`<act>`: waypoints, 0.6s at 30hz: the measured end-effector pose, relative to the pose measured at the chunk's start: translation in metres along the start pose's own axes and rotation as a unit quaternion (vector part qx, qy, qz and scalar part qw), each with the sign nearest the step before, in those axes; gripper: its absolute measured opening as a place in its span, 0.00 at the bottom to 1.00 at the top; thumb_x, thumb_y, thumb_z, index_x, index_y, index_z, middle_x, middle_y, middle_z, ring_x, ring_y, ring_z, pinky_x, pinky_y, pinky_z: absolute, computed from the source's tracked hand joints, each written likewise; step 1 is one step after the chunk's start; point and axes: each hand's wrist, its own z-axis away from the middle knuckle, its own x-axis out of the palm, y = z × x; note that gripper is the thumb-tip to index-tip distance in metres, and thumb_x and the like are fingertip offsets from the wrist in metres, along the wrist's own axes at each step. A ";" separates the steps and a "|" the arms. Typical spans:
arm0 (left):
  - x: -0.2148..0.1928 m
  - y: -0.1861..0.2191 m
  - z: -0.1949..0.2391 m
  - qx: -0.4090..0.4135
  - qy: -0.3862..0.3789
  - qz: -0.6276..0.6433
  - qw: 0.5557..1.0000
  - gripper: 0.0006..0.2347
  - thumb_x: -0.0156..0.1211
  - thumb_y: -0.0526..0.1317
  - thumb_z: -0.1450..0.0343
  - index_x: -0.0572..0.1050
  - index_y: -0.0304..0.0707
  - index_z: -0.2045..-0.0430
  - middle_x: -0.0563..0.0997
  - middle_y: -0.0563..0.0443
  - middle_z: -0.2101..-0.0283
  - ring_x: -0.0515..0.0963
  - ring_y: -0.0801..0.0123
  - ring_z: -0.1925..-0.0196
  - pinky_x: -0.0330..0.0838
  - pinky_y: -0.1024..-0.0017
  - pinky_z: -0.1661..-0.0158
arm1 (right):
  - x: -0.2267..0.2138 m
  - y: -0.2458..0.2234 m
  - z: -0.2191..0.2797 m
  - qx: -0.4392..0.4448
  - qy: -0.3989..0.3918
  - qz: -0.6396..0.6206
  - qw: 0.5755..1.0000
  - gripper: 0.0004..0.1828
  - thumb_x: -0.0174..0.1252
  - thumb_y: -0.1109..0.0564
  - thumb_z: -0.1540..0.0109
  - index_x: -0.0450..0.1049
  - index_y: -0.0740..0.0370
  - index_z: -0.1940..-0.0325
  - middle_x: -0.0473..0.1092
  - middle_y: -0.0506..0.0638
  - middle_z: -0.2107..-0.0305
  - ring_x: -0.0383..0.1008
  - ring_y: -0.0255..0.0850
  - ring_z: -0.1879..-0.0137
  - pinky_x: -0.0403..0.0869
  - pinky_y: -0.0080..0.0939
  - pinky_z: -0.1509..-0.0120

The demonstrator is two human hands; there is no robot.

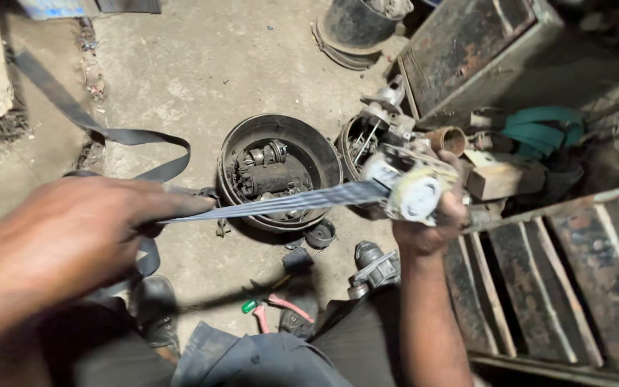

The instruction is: The person sits on the floor and cleans a small mechanical part using a black strap. They repeatedly rub the strap against the part's surfaces and rotate it to access different sides. The person also uses their fingers to wipe the part while holding it.

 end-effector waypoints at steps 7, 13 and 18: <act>0.037 0.028 -0.004 0.279 -0.055 -0.027 0.958 0.16 0.54 0.40 0.29 0.81 0.63 0.50 0.85 0.58 0.59 0.82 0.68 0.53 0.75 0.65 0.48 | -0.002 0.003 -0.002 0.063 0.082 -0.073 0.992 0.32 0.51 0.42 0.34 0.69 0.69 0.35 0.71 0.58 0.44 0.71 0.50 0.36 0.68 0.51 0.25; 0.075 0.055 -0.019 0.396 -0.109 -0.092 0.907 0.10 0.56 0.37 0.30 0.80 0.48 0.58 0.83 0.46 0.61 0.80 0.56 0.51 0.68 0.50 0.47 | -0.001 -0.006 0.003 0.101 0.066 -0.123 0.985 0.35 0.47 0.37 0.36 0.71 0.66 0.35 0.73 0.58 0.44 0.73 0.51 0.37 0.71 0.53 0.30; 0.068 0.059 -0.018 0.378 -0.120 -0.114 0.911 0.14 0.65 0.47 0.33 0.79 0.39 0.60 0.82 0.45 0.60 0.79 0.52 0.49 0.70 0.54 0.46 | 0.002 -0.010 0.003 0.073 0.056 -0.082 0.992 0.35 0.50 0.38 0.34 0.70 0.66 0.33 0.72 0.58 0.42 0.72 0.49 0.37 0.68 0.53 0.27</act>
